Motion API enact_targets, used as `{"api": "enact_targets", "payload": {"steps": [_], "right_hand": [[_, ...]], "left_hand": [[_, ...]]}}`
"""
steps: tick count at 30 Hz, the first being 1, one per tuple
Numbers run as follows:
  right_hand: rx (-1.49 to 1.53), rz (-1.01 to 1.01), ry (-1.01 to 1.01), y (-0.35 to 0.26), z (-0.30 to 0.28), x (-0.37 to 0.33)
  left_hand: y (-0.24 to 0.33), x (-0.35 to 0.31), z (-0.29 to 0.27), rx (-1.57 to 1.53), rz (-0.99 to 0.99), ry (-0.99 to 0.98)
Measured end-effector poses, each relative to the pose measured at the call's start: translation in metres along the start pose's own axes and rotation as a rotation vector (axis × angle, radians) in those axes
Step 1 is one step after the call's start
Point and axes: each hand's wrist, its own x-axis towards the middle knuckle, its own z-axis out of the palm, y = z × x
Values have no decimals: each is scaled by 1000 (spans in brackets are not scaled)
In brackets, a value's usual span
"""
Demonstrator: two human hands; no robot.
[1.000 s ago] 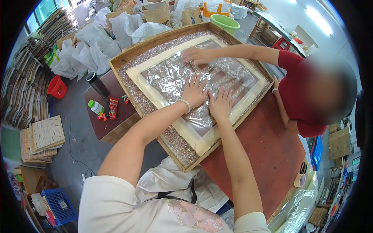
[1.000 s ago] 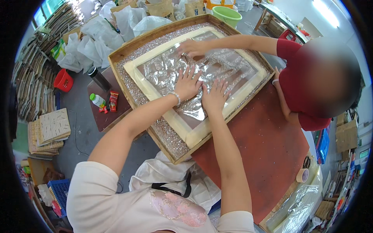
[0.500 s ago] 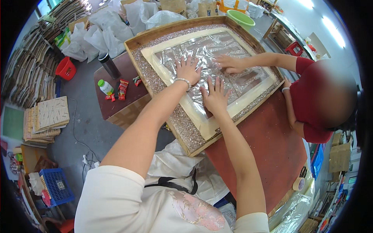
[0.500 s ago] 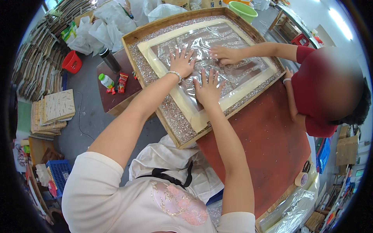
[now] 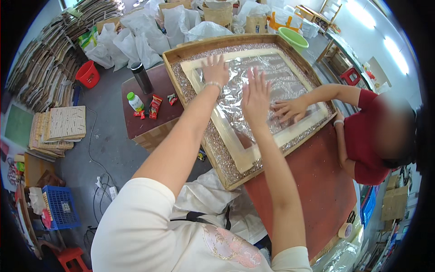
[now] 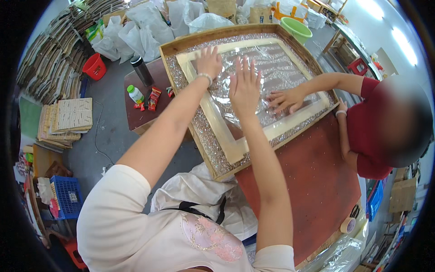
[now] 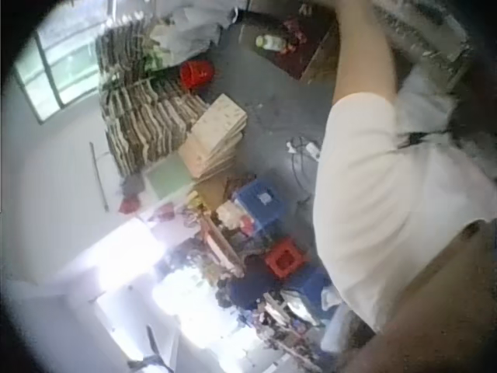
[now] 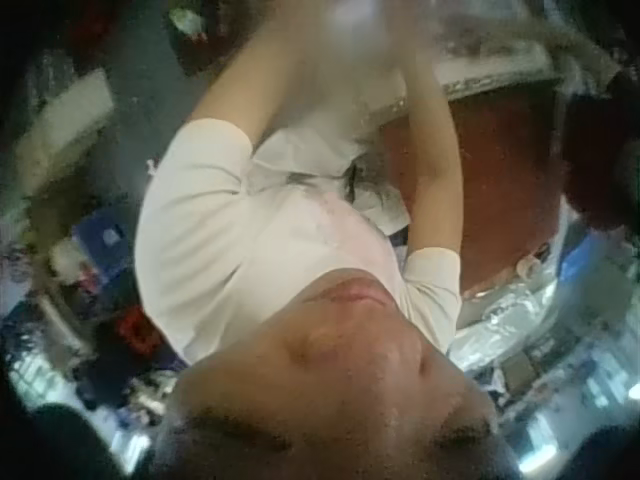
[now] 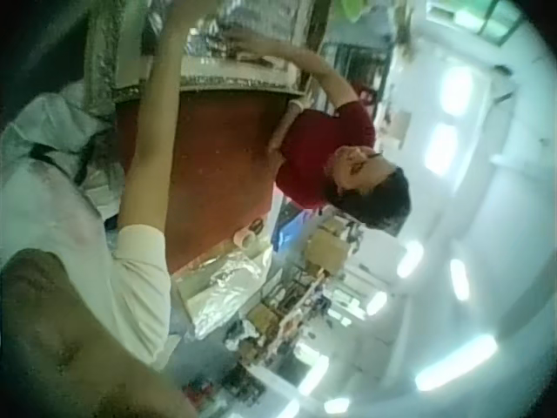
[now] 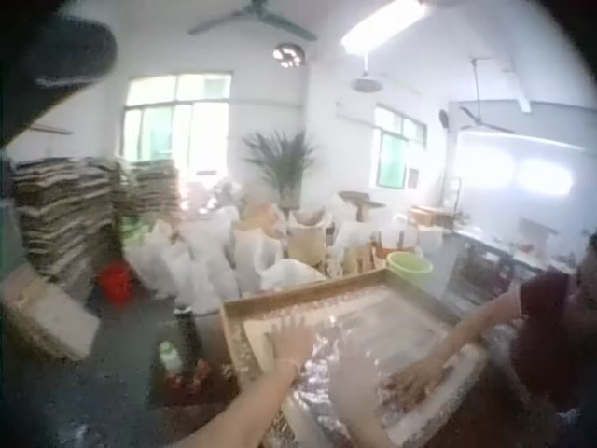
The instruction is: Applying shoe pattern components to a transparent adhesive sheet using a wooden frame.
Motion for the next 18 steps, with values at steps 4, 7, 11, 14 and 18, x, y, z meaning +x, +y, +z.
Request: {"api": "enact_targets", "payload": {"steps": [4,7,11,14,18], "right_hand": [[44,48,-500,5,52,-41],[91,25,-505,-2,51,-45],[-20,-5,-496,-3,62,-13],[121,67,-591,-21,55,37],[34,38,-181,-2,95,13]], "left_hand": [[0,-12,10,134,-106,85],[-9,-18,10,175,-133,62],[7,19,-35,236,-182,-279],[-29,44,-38,171,-50,-380],[-26,24,-4,164,49,-130]]}}
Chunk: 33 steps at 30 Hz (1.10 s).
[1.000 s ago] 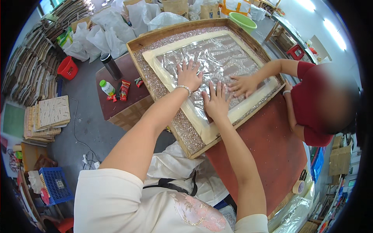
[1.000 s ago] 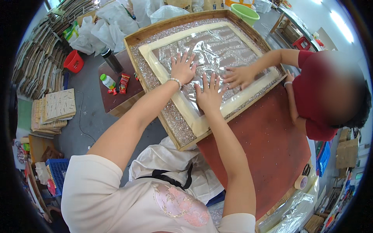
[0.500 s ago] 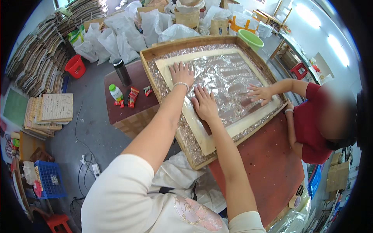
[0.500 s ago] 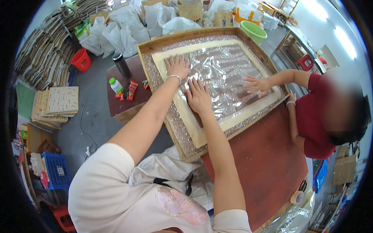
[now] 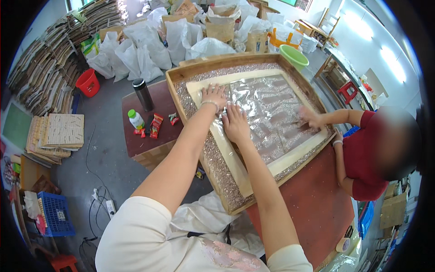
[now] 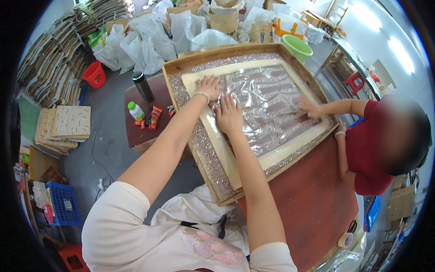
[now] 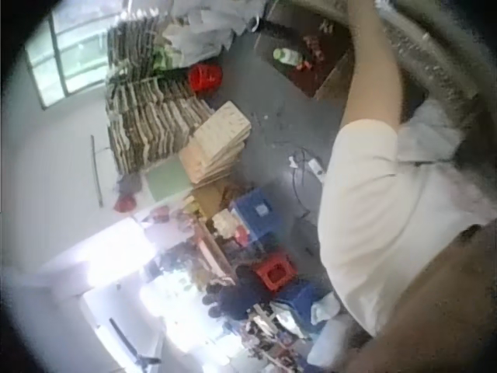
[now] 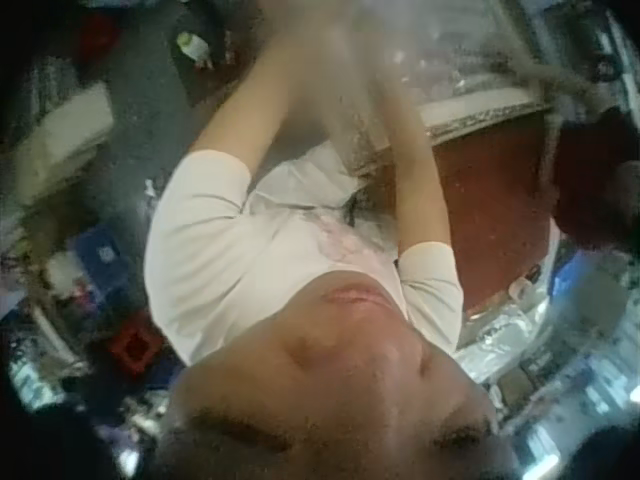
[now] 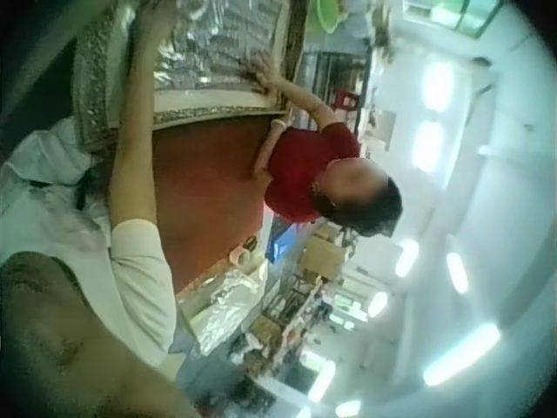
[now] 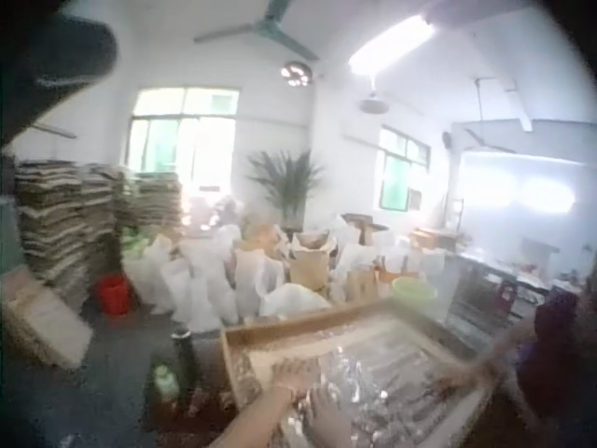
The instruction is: Applying shoe pattern components to a transparent adhesive sheet using a wooden frame.
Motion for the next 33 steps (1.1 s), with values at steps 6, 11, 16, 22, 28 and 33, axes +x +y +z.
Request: {"api": "enact_targets", "payload": {"steps": [6,11,16,22,28,33], "right_hand": [[-2,30,-231,-5,17,-12],[137,135,-733,9,-14,60],[-99,51,82,63,15,26],[-118,162,-208,63,39,-2],[-127,139,-104,72,55,12],[-86,139,-150,101,44,26]], "left_hand": [[-8,-1,0,79,-88,-117],[24,49,-54,401,-89,-287],[27,59,22,107,366,565],[24,43,60,-56,268,223],[20,71,59,-57,288,324],[31,83,57,-59,316,349]]}}
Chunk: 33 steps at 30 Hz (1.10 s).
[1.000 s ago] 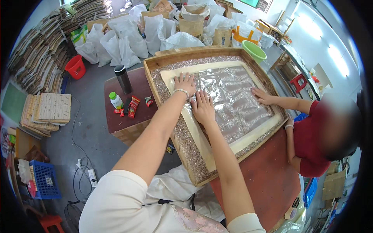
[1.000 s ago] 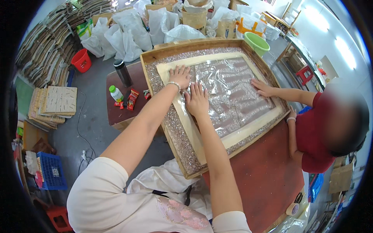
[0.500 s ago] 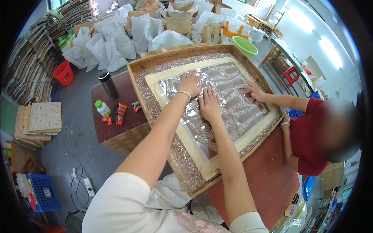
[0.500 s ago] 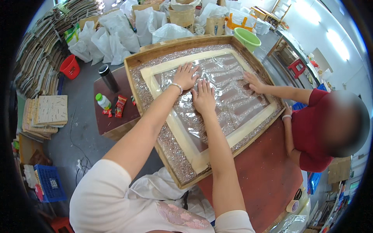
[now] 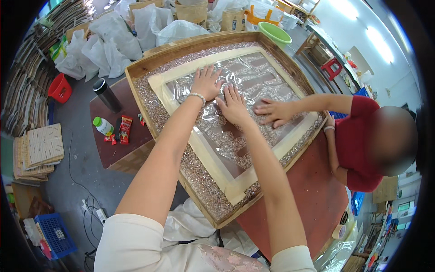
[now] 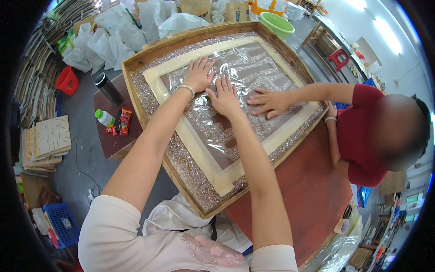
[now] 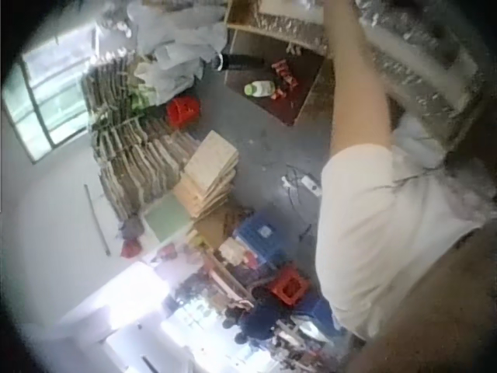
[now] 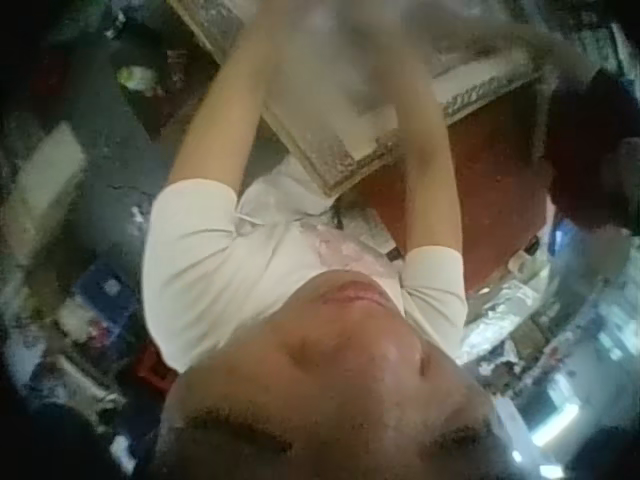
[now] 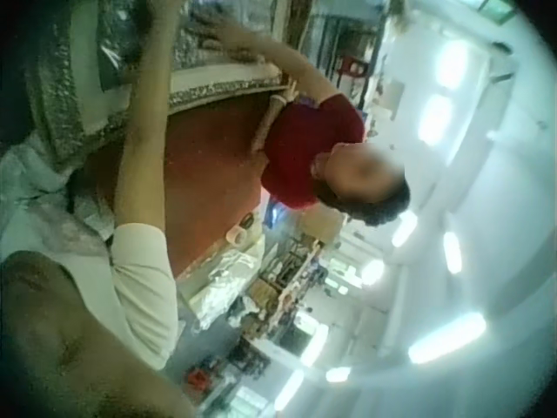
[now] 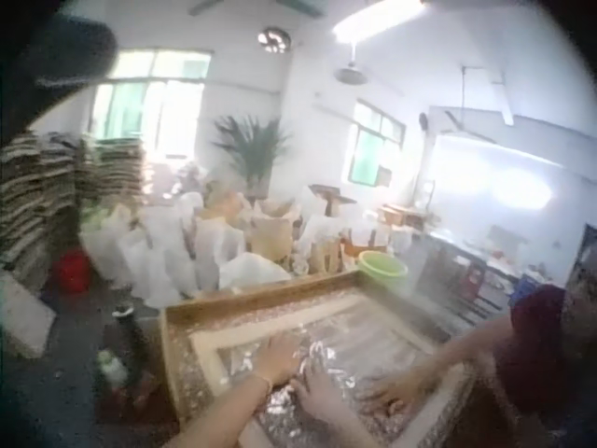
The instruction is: Applying shoe pattern components to a transparent adhesive sheet using a wooden frame.
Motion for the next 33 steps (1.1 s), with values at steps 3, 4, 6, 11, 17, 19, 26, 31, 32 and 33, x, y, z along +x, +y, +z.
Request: {"api": "enact_targets", "payload": {"steps": [3,4,6,11,17,19,26,31,32,33], "right_hand": [[74,-24,110,-3,-27,1],[75,-21,113,-8,-25,-16],[45,-108,-78,-12,-17,-48],[44,-4,42,-14,-49,-39],[48,207,-78,18,-38,-57],[46,291,-146,11,-51,-63],[-170,386,40,22,-40,-63],[-176,435,16,11,-40,-94],[-176,435,15,12,-42,-90],[-181,437,9,13,-45,-87]], "left_hand": [[-11,-12,5,3,-31,-38],[-12,-15,5,5,-41,-50],[-8,-7,3,9,-24,-48],[2,-8,-4,202,-54,0],[69,-30,-10,17,-118,-75],[66,-44,1,20,-130,-73],[65,-14,-1,15,-112,-8],[70,-32,5,23,-100,-47],[73,-28,2,11,-102,-55],[71,-24,2,28,-91,-58]]}}
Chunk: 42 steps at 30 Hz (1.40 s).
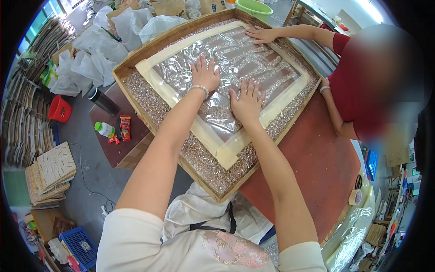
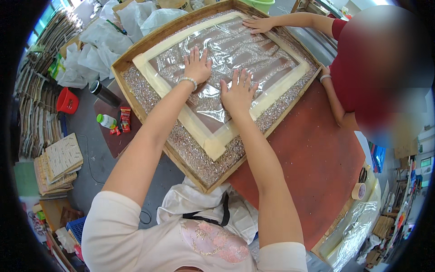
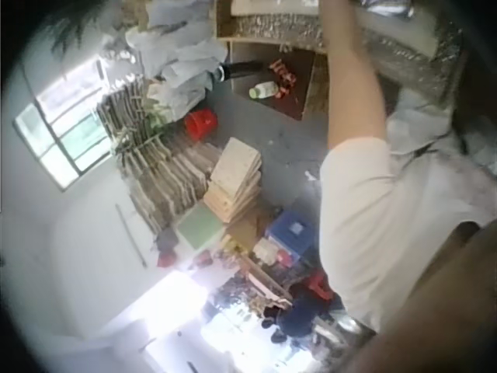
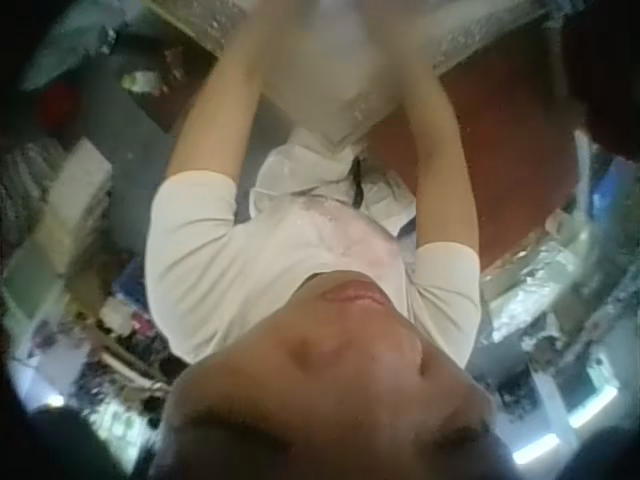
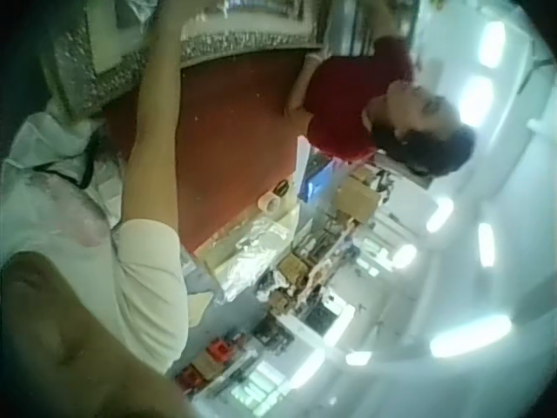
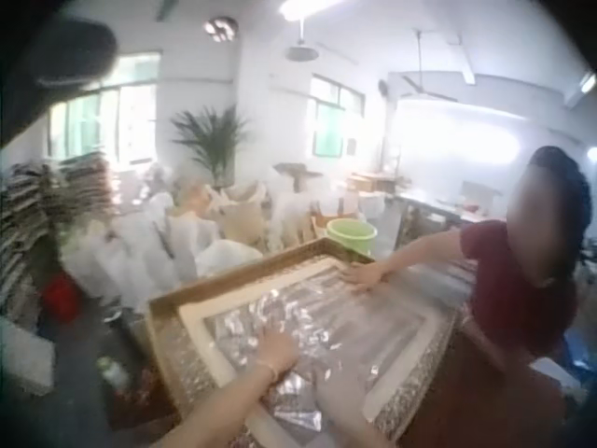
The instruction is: Applying shoe pattern components to a transparent adhesive sheet using a wooden frame.
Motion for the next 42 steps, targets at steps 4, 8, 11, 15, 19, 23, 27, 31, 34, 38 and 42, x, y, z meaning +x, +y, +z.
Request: {"api": "enact_targets", "payload": {"steps": [4,8,11,15,19,23,27,31,34,38,42], "right_hand": [[-10,-111,-24,-20,-11,-28],[125,-326,-59,-37,-20,-45],[120,-359,4,-44,-18,-52],[97,-301,-32,-33,-31,-58],[113,-297,-58,-39,-40,-57],[407,-441,240,-53,-74,-56],[300,-573,-101,-56,-60,-43],[215,-714,-145,-60,-44,-59],[287,-705,-178,-70,-45,-52],[64,-533,-902,-121,-88,6],[257,-639,-104,-98,-22,-42]], "left_hand": [[6,-13,2,-46,19,14],[0,-6,-16,-138,82,10],[-36,-2,-48,-624,27,-230],[-46,-52,-59,96,-194,52],[-49,-56,-70,92,-363,-131],[-59,-68,-66,111,-367,-162],[-46,-54,-74,105,-334,-99],[-53,-69,-65,107,-358,-150],[-66,-55,-71,171,-341,-196],[-89,-14,-113,193,-310,-615],[-87,-37,-67,28,-342,-242]]}}
